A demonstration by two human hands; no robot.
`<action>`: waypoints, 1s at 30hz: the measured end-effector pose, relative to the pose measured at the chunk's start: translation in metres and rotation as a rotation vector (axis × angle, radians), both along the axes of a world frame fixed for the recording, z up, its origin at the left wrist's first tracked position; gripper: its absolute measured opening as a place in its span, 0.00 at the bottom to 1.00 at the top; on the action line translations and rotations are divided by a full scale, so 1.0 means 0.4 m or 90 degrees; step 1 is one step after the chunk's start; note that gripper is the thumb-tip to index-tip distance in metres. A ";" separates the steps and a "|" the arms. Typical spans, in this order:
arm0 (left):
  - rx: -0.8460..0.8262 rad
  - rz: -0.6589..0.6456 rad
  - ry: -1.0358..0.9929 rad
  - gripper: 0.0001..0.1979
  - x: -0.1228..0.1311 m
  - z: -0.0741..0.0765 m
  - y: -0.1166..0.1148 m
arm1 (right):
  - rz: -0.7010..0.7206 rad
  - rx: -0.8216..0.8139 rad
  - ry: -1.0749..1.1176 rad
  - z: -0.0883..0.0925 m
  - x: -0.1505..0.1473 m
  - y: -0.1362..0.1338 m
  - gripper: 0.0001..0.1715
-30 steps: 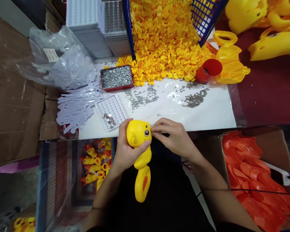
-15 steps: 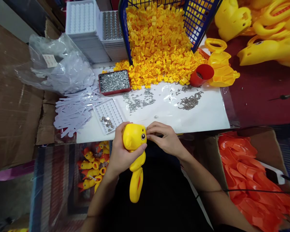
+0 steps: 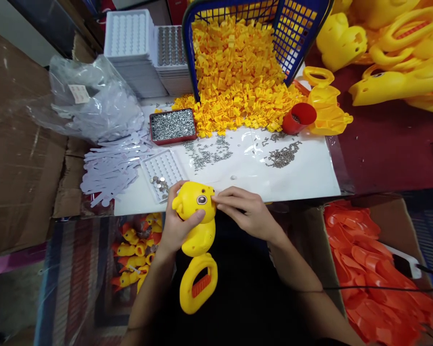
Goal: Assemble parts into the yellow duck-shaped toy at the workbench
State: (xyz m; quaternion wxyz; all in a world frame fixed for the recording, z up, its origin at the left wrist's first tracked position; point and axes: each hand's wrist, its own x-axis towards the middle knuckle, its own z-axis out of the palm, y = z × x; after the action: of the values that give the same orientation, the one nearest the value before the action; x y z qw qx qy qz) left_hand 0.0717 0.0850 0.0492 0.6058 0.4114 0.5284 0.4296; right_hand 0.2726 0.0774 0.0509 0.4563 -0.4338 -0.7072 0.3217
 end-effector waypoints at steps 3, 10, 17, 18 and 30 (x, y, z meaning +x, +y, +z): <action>-0.009 0.055 -0.093 0.37 0.001 -0.025 0.002 | -0.130 0.096 -0.192 -0.014 0.027 0.011 0.13; -0.041 0.094 -0.159 0.40 -0.008 -0.037 -0.003 | -0.158 0.149 -0.533 -0.050 0.059 0.029 0.17; 0.007 0.071 -0.149 0.38 -0.015 -0.067 -0.003 | -0.133 0.095 -0.360 -0.014 0.046 0.060 0.14; 0.011 0.071 -0.146 0.38 -0.015 -0.068 -0.004 | -0.116 0.064 -0.240 -0.003 0.033 0.056 0.11; 0.034 0.035 -0.102 0.39 -0.021 -0.069 -0.004 | 0.098 -0.348 0.207 0.035 -0.039 0.039 0.04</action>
State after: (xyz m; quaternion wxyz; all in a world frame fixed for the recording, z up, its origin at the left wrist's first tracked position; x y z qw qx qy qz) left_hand 0.0633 0.0834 0.0217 0.6231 0.3767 0.4777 0.4915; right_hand 0.2569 0.0929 0.0648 0.4043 -0.4281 -0.5432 0.5985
